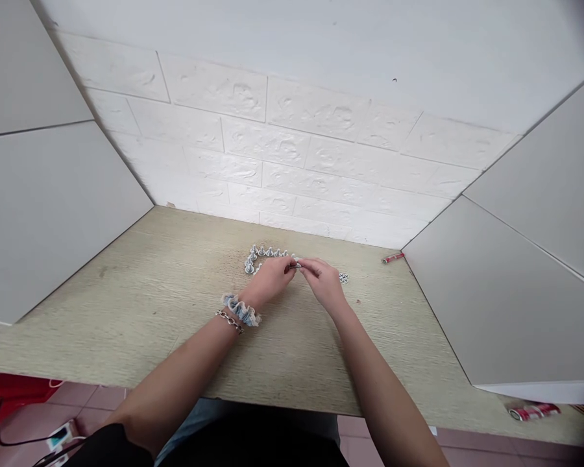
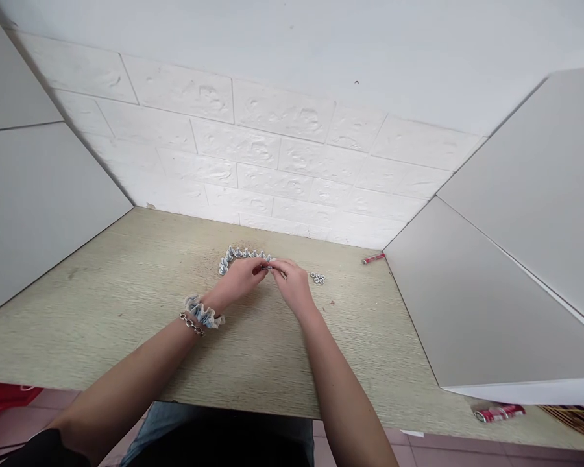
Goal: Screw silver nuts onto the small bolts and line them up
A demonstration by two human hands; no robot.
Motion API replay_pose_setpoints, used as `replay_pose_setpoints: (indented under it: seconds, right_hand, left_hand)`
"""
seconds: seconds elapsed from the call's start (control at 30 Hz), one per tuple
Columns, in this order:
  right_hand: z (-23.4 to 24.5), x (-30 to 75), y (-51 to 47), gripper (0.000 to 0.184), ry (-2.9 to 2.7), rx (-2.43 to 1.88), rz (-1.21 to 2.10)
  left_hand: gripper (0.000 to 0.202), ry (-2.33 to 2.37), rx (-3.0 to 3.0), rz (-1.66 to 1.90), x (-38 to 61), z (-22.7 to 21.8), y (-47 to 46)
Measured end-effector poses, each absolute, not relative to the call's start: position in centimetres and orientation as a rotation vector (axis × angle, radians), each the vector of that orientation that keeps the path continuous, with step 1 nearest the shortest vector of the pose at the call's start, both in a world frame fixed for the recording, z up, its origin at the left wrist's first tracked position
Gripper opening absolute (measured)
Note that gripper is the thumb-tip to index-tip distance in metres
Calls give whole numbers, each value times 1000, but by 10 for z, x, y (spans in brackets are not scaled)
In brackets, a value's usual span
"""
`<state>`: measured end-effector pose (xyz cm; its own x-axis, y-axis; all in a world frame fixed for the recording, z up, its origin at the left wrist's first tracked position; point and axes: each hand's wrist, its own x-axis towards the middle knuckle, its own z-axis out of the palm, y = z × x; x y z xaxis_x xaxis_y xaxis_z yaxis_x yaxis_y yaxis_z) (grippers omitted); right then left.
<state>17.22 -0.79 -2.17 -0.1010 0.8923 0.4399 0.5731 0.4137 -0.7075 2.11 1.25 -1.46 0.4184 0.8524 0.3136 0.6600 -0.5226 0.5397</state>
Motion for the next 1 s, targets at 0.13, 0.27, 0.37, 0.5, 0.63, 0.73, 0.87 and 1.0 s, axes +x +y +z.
replay_pose_setpoints:
  seconds: [0.13, 0.27, 0.37, 0.5, 0.63, 0.73, 0.87, 1.0]
  right_hand:
    - [-19, 177, -10, 33, -1771, -1517, 441]
    - [-18, 177, -13, 55, -1806, -1660, 364]
    - [-17, 175, -15, 52, -1747, -1647, 314]
    - [-16, 174, -13, 22, -1714, -1425, 433]
    - [-17, 176, -12, 21, -1794, -1333, 546]
    - [-17, 179, -13, 40, -1822, -1559, 485]
    - [-15, 181, -16, 53, -1768, -1741, 366]
    - [-14, 179, -15, 29, -1820, -1522, 429]
  left_hand:
    - [20, 1231, 2389, 796, 23, -13, 9]
    - [19, 1217, 2389, 780, 25, -9, 7]
    - [18, 1263, 2371, 786, 24, -8, 9]
    - [18, 1305, 2359, 802, 22, -10, 11]
    - [17, 1276, 2370, 811, 22, -11, 10]
    - [17, 1252, 2384, 776, 23, -11, 9]
    - [17, 1271, 2372, 778, 23, -12, 9]
    - [17, 1276, 2371, 798, 22, -13, 10]
